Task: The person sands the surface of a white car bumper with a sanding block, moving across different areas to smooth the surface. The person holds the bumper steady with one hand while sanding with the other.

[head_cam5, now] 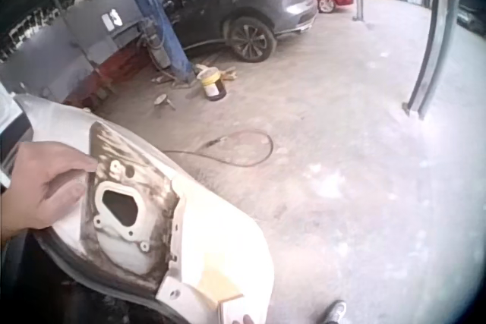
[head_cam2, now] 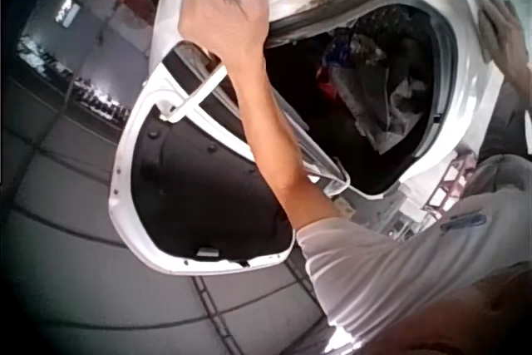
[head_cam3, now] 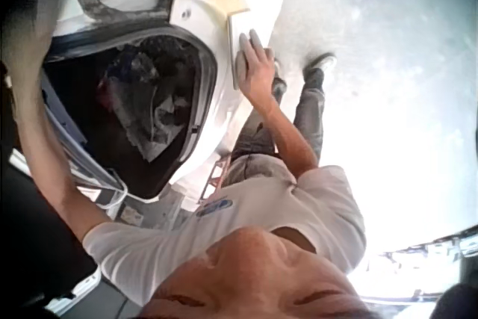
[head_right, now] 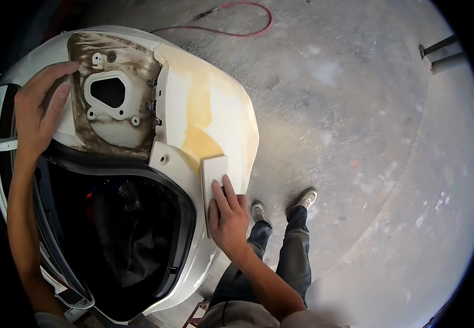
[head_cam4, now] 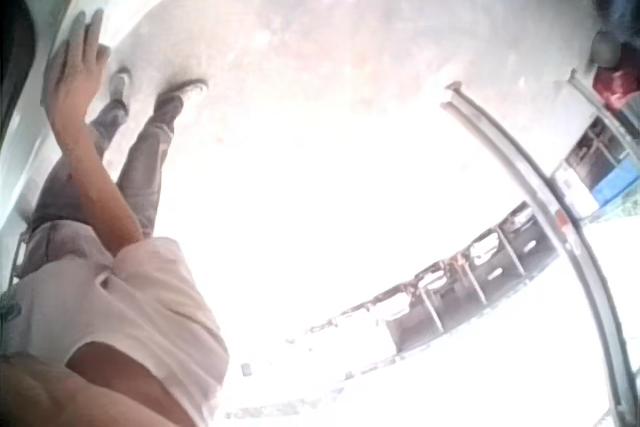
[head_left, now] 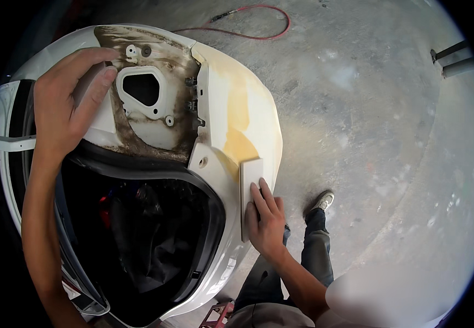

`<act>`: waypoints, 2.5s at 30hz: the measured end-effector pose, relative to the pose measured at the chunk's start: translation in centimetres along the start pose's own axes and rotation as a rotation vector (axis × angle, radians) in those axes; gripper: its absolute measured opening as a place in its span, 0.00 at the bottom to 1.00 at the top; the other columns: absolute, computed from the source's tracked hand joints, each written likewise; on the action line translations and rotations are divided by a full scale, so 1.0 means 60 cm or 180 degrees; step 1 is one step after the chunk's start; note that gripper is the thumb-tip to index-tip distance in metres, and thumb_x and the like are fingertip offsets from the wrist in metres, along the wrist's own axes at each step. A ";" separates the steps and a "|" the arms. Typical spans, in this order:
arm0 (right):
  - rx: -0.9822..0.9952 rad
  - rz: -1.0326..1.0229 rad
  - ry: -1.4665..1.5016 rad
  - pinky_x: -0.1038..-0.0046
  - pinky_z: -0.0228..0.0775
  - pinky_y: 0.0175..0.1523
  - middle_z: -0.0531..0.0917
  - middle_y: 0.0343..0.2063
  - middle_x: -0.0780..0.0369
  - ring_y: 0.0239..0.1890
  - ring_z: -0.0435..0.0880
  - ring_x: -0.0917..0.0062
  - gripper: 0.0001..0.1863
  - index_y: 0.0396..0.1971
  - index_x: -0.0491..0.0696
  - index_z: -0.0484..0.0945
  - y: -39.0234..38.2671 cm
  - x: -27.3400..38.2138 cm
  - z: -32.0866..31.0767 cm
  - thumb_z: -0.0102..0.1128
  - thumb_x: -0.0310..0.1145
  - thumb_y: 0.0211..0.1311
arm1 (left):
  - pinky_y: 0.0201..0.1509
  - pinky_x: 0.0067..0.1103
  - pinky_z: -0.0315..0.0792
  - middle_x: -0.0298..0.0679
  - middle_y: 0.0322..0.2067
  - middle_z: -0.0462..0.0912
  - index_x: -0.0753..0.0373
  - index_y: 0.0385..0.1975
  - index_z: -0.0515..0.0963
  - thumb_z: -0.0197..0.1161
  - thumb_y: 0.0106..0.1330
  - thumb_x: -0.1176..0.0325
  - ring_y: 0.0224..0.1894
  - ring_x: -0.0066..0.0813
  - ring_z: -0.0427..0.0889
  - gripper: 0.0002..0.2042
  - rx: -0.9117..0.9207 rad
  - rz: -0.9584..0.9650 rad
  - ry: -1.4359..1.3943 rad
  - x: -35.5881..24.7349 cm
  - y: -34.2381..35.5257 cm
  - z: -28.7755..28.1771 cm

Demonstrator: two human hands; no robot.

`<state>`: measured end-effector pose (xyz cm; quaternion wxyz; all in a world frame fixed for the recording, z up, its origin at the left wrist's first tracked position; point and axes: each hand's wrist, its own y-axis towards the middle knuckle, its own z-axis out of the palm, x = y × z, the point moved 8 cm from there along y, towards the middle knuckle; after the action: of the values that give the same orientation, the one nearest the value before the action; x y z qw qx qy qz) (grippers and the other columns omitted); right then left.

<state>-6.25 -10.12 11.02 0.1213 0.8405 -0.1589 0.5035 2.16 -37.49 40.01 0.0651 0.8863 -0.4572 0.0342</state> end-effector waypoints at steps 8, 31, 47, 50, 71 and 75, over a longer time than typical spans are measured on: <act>0.0218 -0.0172 0.0072 0.66 0.76 0.48 0.78 0.65 0.54 0.38 0.74 0.61 0.26 0.61 0.46 0.80 -0.005 -0.046 -0.006 0.65 0.23 0.60 | 0.54 0.28 0.76 0.49 0.43 0.88 0.67 0.49 0.84 0.63 0.72 0.60 0.46 0.43 0.87 0.16 0.0146 0.0086 0.0103 -0.003 0.007 0.015; 0.0419 -0.0569 0.0307 0.69 0.77 0.44 0.77 0.67 0.60 0.35 0.72 0.64 0.27 0.59 0.52 0.82 0.060 -0.031 -0.007 0.70 0.26 0.57 | 0.58 0.34 0.78 0.53 0.40 0.88 0.70 0.36 0.83 0.61 0.66 0.68 0.52 0.53 0.87 0.11 0.0436 0.0297 0.0198 -0.035 0.015 0.009; 0.0110 -0.0310 0.0169 0.67 0.77 0.43 0.78 0.65 0.60 0.35 0.73 0.62 0.30 0.61 0.53 0.81 0.170 -0.020 -0.010 0.67 0.24 0.55 | 0.60 0.34 0.76 0.54 0.42 0.88 0.72 0.38 0.83 0.59 0.67 0.74 0.53 0.51 0.87 0.09 0.0428 0.0101 0.0045 -0.040 0.020 0.018; 0.0169 -0.0376 0.0262 0.68 0.77 0.44 0.78 0.66 0.59 0.35 0.72 0.62 0.32 0.63 0.53 0.80 0.080 -0.001 -0.013 0.68 0.24 0.53 | 0.60 0.33 0.76 0.54 0.43 0.88 0.73 0.38 0.82 0.58 0.68 0.73 0.54 0.51 0.87 0.09 0.0453 0.0213 0.0124 -0.037 0.012 0.010; 0.0235 -0.0492 0.0171 0.70 0.76 0.42 0.77 0.67 0.62 0.34 0.71 0.65 0.34 0.61 0.53 0.82 0.094 -0.007 -0.002 0.70 0.23 0.48 | 0.60 0.33 0.77 0.53 0.41 0.88 0.72 0.38 0.82 0.58 0.66 0.75 0.52 0.50 0.88 0.08 0.0394 0.0192 0.0246 -0.033 0.014 0.007; -0.0025 -0.0479 -0.0143 0.66 0.77 0.41 0.78 0.66 0.61 0.35 0.73 0.62 0.33 0.62 0.51 0.80 0.222 -0.009 -0.004 0.66 0.23 0.50 | 0.60 0.33 0.77 0.53 0.41 0.88 0.72 0.38 0.82 0.59 0.67 0.74 0.52 0.50 0.88 0.08 0.0367 0.0205 0.0174 -0.036 0.019 0.014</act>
<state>-11.88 -22.18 11.23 0.1585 0.8607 -0.1000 0.4734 0.00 -36.53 39.03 0.0252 0.8721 -0.4808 0.0868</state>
